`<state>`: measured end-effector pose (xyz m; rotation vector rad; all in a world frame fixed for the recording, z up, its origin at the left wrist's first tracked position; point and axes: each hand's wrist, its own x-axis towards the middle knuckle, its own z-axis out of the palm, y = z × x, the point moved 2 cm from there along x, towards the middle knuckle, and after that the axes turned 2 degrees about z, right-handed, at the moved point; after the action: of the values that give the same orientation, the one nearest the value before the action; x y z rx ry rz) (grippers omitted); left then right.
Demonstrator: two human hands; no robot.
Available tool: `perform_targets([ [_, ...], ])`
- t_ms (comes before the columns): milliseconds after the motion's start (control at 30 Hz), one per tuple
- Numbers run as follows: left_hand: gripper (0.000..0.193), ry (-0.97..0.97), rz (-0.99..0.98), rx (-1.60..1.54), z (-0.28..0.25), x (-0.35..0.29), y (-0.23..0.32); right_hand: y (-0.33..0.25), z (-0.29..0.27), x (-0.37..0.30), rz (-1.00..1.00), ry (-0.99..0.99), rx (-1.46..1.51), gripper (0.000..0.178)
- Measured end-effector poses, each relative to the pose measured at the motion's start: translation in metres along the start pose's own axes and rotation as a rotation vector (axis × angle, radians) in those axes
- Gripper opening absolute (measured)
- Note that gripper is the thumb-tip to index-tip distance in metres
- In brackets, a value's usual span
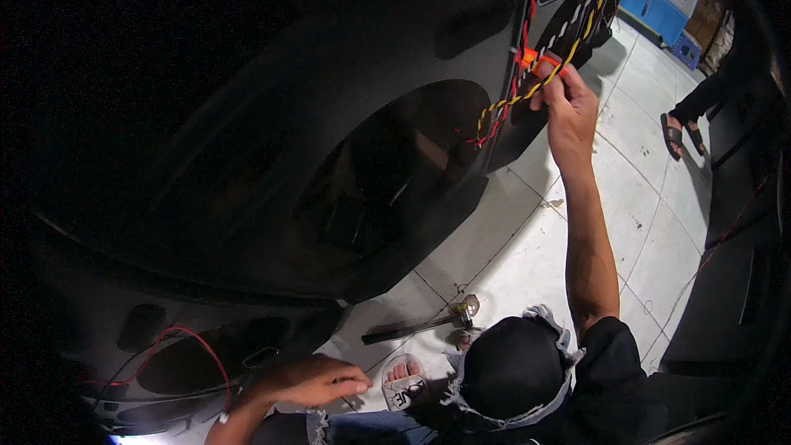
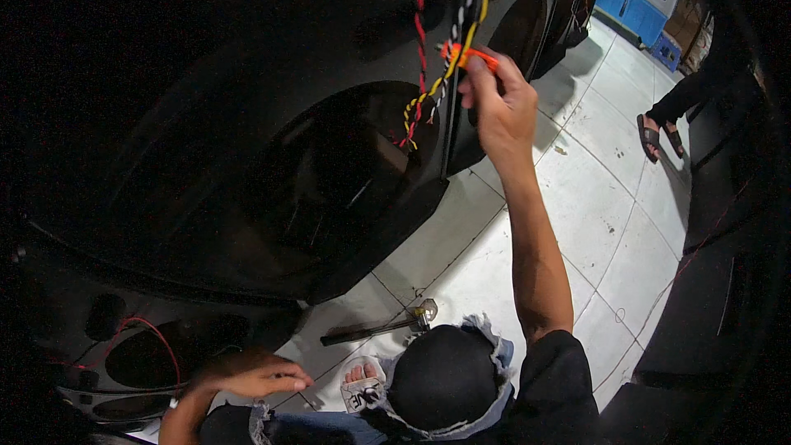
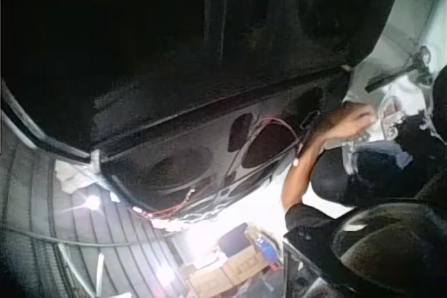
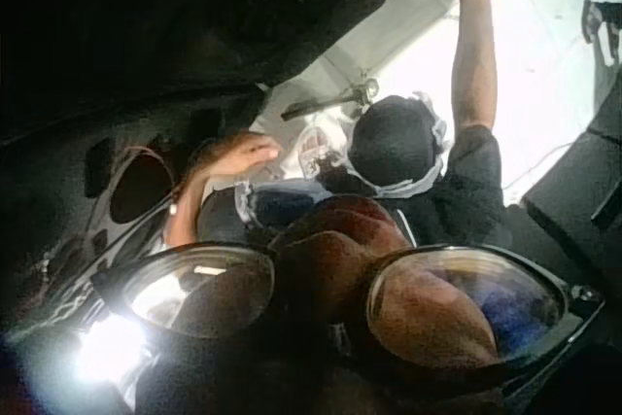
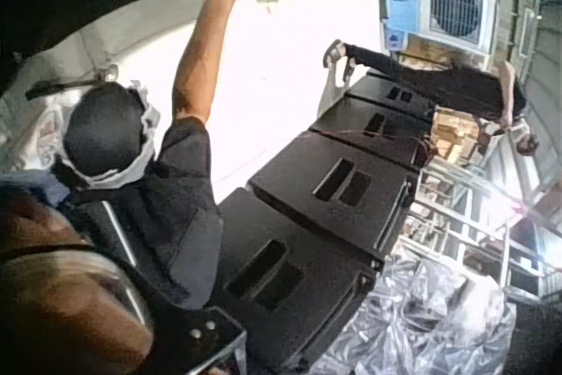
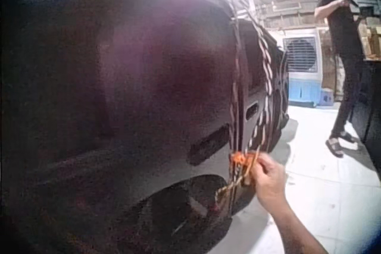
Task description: The person uses a hammer to tap the back panel of a large black speaker and a red tool to adjust internal components. The person repeatedly hammers different sections of the speaker's back and manipulates wires and parts inside the speaker enclosure.
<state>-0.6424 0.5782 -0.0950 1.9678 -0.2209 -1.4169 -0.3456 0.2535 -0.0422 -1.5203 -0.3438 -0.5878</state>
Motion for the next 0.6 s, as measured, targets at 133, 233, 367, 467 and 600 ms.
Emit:
perform_targets([
  [133, 0.036, 0.297, -0.057, 0.045, 0.017, -0.039, 0.072, 0.002, 0.026, 0.005, -0.083, -0.005, 0.027, 0.021],
  [233, 0.033, 0.556, -0.146, 0.006, 0.035, -0.038, 0.104, -0.001, 0.031, 0.003, -0.191, 0.010, -0.036, 0.016],
  [367, 0.035, 0.478, -0.166, 0.086, 0.045, -0.010, 0.075, 0.001, 0.032, 0.005, -0.333, 0.017, -0.208, 0.014],
  [467, 0.036, 0.444, -0.187, 0.119, 0.039, 0.000, 0.056, 0.006, 0.035, 0.005, -0.379, 0.005, -0.280, 0.015],
  [600, 0.039, 0.412, -0.209, 0.155, 0.040, 0.007, 0.043, 0.008, 0.038, 0.007, -0.521, 0.022, -0.298, 0.018],
])
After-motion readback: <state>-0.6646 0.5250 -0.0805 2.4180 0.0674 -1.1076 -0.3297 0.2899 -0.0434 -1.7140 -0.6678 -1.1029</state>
